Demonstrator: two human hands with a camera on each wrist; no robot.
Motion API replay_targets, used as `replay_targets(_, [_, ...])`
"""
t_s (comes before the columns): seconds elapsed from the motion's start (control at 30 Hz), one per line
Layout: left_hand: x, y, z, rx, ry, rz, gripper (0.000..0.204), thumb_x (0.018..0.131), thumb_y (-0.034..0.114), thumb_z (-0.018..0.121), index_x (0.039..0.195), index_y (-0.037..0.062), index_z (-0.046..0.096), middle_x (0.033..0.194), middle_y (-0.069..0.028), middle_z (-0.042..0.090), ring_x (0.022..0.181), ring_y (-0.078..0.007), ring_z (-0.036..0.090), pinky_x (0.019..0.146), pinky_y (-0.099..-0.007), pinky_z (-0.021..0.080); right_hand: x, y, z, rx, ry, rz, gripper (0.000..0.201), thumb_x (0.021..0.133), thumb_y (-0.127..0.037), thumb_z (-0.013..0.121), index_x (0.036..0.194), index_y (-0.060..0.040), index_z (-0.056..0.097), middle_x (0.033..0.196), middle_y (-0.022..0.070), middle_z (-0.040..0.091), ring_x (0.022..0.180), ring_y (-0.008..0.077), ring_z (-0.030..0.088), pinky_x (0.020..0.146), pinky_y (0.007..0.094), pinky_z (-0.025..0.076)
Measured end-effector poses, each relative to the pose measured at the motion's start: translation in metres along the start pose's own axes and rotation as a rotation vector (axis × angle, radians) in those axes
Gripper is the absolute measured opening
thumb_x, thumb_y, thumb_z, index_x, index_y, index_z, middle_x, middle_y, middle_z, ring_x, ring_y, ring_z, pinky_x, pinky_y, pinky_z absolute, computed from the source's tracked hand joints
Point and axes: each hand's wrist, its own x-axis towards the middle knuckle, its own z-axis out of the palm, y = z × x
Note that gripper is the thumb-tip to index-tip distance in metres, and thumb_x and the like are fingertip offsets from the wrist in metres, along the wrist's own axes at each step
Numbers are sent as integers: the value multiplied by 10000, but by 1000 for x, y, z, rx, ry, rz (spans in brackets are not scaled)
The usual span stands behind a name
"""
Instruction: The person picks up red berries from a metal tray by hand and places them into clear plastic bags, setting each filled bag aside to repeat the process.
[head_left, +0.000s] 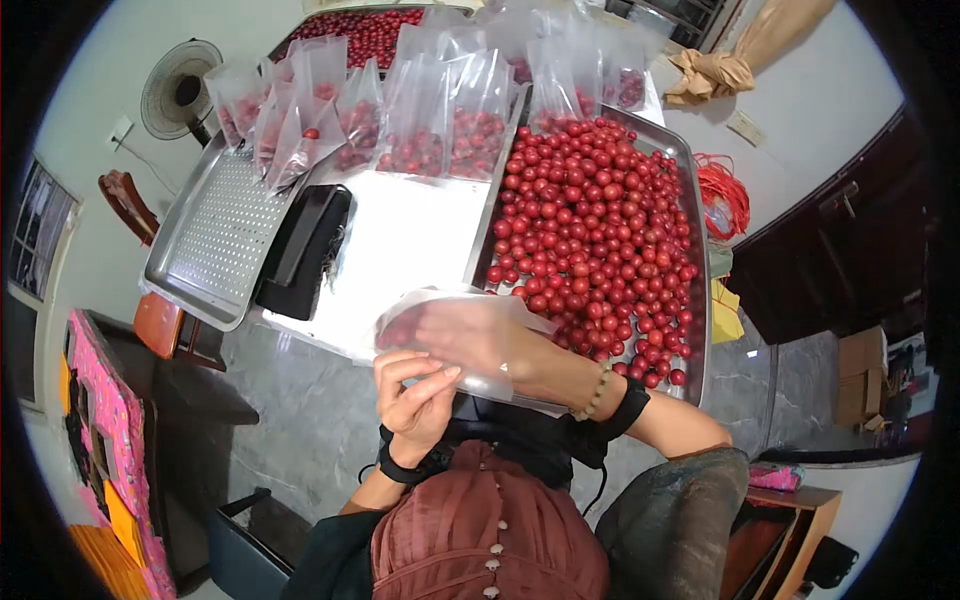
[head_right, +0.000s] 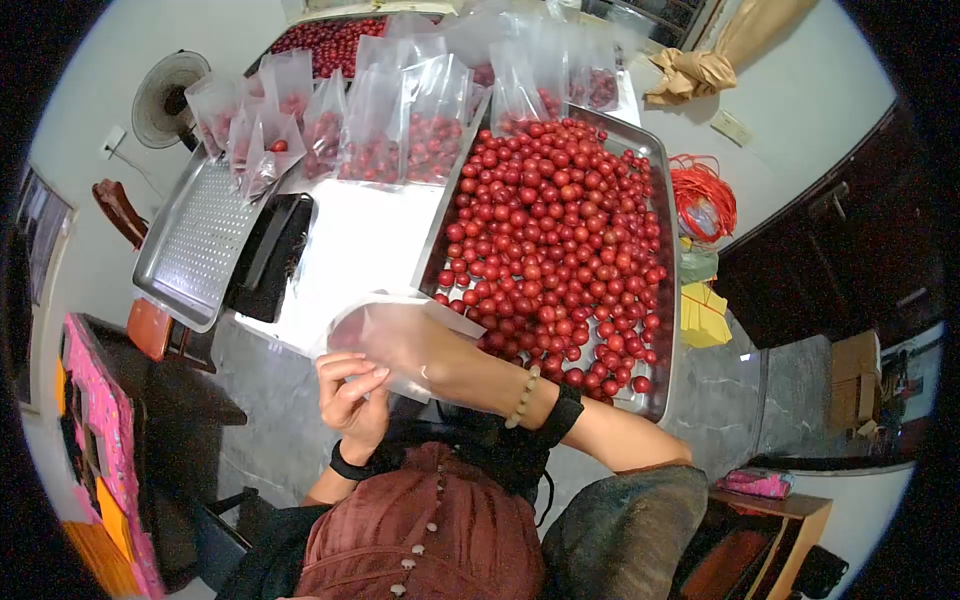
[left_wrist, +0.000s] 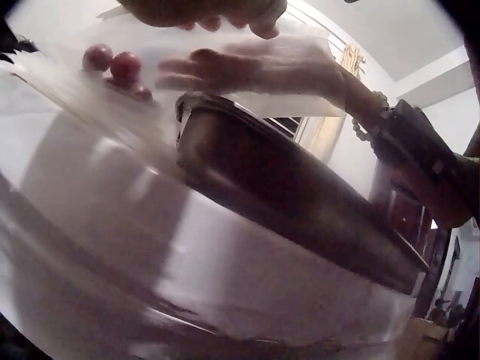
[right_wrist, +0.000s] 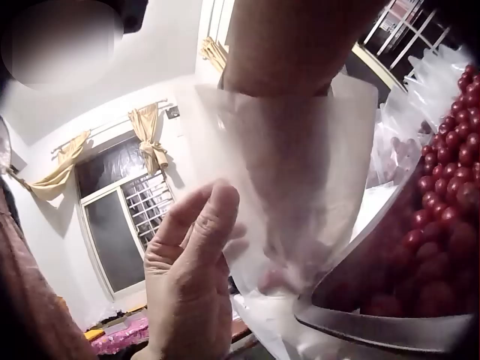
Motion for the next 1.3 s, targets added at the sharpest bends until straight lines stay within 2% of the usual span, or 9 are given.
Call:
replay_targets(0.13, [0, -4, 0, -17, 12, -6, 259, 668, -18, 809, 861, 130, 722, 870, -32, 615, 827, -246, 570, 726, -347, 479, -21, -23, 0, 79, 52, -38, 345, 958, -49, 532, 1288, 53, 548, 1251, 142, 589, 1112, 222, 590, 968, 314, 466])
replay_targets(0.2, [1, -6, -1, -9, 42, -16, 237, 688, -11, 802, 862, 121, 709, 876, -42, 614, 829, -250, 569, 728, -348, 477, -29, -32, 5, 311, 260, 144, 202, 996, -55, 424, 1044, 42, 595, 950, 87, 641, 894, 115, 587, 785, 279, 472])
replay_targets(0.4, [8, -11, -1, -34, 60, -26, 114, 805, 71, 744, 897, 88, 678, 888, -63, 591, 858, -256, 561, 760, -369, 486, -70, -99, -43, 304, 318, 343, 261, 1003, -9, 421, 1178, 58, 604, 1101, 118, 666, 1106, 159, 608, 948, 298, 481])
replay_targets(0.57, [10, -16, -1, -61, 83, -34, 68, 867, 83, 694, 910, 52, 651, 914, -77, 578, 902, -255, 560, 825, -370, 479, -87, -73, -74, 47, 567, 262, 287, 1005, 14, 359, 1122, 40, 620, 1019, 90, 685, 957, 160, 658, 892, 310, 519])
replay_targets(0.7, [9, -17, -2, -71, 82, -43, 64, 870, 71, 690, 909, 44, 648, 930, -83, 576, 913, -254, 564, 844, -369, 476, -82, -29, -86, -171, 541, 340, 220, 961, 1, 448, 1073, 22, 636, 956, 124, 698, 908, 195, 674, 837, 315, 524])
replay_targets(0.73, [8, -18, -4, -63, 78, -40, 64, 873, 70, 689, 914, 43, 648, 935, -84, 576, 917, -253, 565, 847, -370, 477, -78, -23, -87, -313, 507, 325, 174, 931, -47, 506, 1017, 22, 640, 934, 166, 687, 884, 274, 674, 803, 362, 518])
replay_targets(0.83, [8, -19, -3, -55, 102, -41, 89, 860, 100, 719, 919, 63, 664, 918, -76, 581, 887, -252, 565, 813, -374, 484, -70, -5, -90, -487, 427, 315, 155, 938, -71, 562, 1034, 3, 659, 924, 114, 684, 846, 208, 663, 764, 326, 511])
replay_targets(0.97, [9, -23, -3, -53, 143, -37, 123, 855, 149, 743, 936, 84, 675, 902, -65, 585, 855, -251, 566, 775, -373, 486, -61, 18, -92, -634, 389, 286, 178, 884, -61, 597, 1045, -11, 655, 939, 127, 655, 904, 311, 631, 815, 401, 497])
replay_targets(1.3, [7, -27, -5, -55, 139, -47, 132, 870, 173, 731, 952, 85, 674, 909, -65, 582, 858, -251, 569, 778, -375, 488, -44, 50, -90, -835, 159, 209, 222, 849, -89, 668, 1066, -44, 669, 1048, 123, 586, 1007, 315, 552, 889, 408, 447])
